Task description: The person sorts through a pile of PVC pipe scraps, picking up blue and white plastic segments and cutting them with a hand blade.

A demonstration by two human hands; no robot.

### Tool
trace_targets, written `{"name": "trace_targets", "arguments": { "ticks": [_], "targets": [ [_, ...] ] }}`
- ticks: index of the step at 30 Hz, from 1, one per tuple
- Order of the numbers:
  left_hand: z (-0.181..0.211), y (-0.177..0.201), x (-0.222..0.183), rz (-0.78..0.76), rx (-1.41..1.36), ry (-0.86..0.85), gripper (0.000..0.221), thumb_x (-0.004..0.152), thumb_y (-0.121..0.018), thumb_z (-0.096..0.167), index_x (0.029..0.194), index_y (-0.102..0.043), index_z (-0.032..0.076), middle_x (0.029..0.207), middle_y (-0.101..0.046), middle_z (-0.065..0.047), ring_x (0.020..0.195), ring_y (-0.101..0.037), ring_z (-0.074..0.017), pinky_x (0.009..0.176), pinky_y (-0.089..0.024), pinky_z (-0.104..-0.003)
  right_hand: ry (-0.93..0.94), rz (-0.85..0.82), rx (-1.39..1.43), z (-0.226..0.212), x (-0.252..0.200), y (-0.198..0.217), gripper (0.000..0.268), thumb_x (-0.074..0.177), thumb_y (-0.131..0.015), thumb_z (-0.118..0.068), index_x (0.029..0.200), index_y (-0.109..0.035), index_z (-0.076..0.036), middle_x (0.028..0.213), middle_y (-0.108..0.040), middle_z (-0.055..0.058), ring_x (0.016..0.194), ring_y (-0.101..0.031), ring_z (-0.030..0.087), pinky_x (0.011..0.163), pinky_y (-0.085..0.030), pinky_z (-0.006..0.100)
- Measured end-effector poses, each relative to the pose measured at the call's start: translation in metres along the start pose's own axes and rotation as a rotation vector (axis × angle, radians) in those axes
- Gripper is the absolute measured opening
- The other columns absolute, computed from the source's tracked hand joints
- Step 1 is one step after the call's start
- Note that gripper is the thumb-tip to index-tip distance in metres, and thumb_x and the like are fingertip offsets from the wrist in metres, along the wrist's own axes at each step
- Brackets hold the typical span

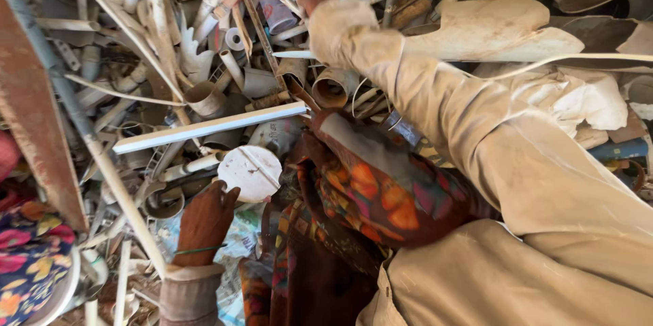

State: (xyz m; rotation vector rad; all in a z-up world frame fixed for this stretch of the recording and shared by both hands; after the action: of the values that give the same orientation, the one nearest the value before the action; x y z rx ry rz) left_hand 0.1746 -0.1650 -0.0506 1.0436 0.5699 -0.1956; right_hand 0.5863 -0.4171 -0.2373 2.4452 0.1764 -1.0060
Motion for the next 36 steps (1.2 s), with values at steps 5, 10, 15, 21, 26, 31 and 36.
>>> {"name": "trace_targets", "arguments": {
  "ticks": [5,10,15,21,26,31,36],
  "targets": [
    [-0.010,-0.034,0.004,-0.045,-0.135,-0.004,0.043,0.099,-0.057,0.038,0.118,-0.065,0.000,0.102,-0.073,-0.026,0.090,-0.071,-0.0429,0.078,-0.056,-0.051,0.331,0.046,0.054,0.080,0.020,-0.046,0.050,0.084,-0.080,-0.034,0.116,-0.058,-0.004,0.082,-0.070,0.011,0.063,-0.066,0.021,0.058,-0.059,0.043],
    [-0.052,-0.045,-0.036,-0.107,-0.124,0.178,0.042,0.097,-0.058,0.038,0.119,-0.066,0.003,0.111,-0.072,-0.024,0.094,-0.071,-0.0435,0.082,-0.057,-0.050,0.625,-0.130,-0.379,0.091,0.030,-0.091,0.033,0.092,-0.080,-0.035,0.110,-0.067,-0.011,0.086,-0.072,0.010,0.073,-0.069,0.025,0.070,-0.055,0.040],
    [-0.087,-0.085,-0.054,-0.096,-0.235,0.312,0.044,0.096,-0.060,0.039,0.121,-0.067,0.004,0.106,-0.076,-0.021,0.099,-0.071,-0.0422,0.085,-0.057,-0.049,0.922,-0.164,-0.430,0.084,0.043,-0.136,0.027,0.088,-0.075,-0.022,0.107,-0.061,-0.010,0.087,-0.072,0.012,0.078,-0.070,0.033,0.071,-0.055,0.045],
    [-0.094,-0.162,-0.071,-0.127,-0.412,0.262,0.044,0.094,-0.058,0.037,0.124,-0.068,0.006,0.111,-0.074,-0.021,0.100,-0.073,-0.0402,0.086,-0.058,-0.046,0.825,-0.114,-0.620,0.081,0.026,-0.174,0.013,0.100,-0.066,-0.016,0.111,-0.060,-0.011,0.097,-0.072,0.014,0.088,-0.069,0.038,0.077,-0.054,0.050],
    [-0.141,-0.227,-0.110,-0.132,-0.348,0.372,0.046,0.093,-0.061,0.043,0.123,-0.070,0.009,0.113,-0.073,-0.023,0.103,-0.070,-0.0427,0.088,-0.055,-0.051,0.996,-0.013,-0.635,0.072,0.053,-0.211,0.025,0.091,-0.072,-0.012,0.115,-0.062,-0.010,0.107,-0.071,0.015,0.092,-0.070,0.039,0.080,-0.056,0.048],
    [-0.191,-0.302,-0.165,-0.200,-0.454,0.572,0.046,0.091,-0.063,0.044,0.121,-0.070,0.010,0.110,-0.074,-0.021,0.100,-0.073,-0.0403,0.086,-0.058,-0.050,1.031,0.086,-0.732,0.037,0.091,-0.264,0.033,0.090,-0.071,-0.010,0.122,-0.061,-0.009,0.116,-0.065,0.020,0.093,-0.069,0.041,0.080,-0.058,0.048],
    [-0.193,-0.334,-0.204,-0.226,-0.548,0.730,0.045,0.090,-0.065,0.043,0.119,-0.071,0.010,0.107,-0.075,-0.020,0.097,-0.074,-0.0387,0.085,-0.059,-0.049,1.031,0.100,-0.773,0.002,0.099,-0.290,0.040,0.084,-0.073,-0.012,0.122,-0.063,-0.008,0.117,-0.065,0.020,0.090,-0.069,0.042,0.077,-0.057,0.051]
  ]
}}
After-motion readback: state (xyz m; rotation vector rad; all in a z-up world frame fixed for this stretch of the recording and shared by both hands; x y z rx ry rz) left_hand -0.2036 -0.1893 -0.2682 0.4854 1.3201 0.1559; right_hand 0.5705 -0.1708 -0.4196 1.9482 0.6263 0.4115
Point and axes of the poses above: each hand's wrist, its own x-axis towards the middle knuckle, its own y-axis out of the back of the hand, z = x × y, the point moved 1 cm from there along x, towards the middle knuckle
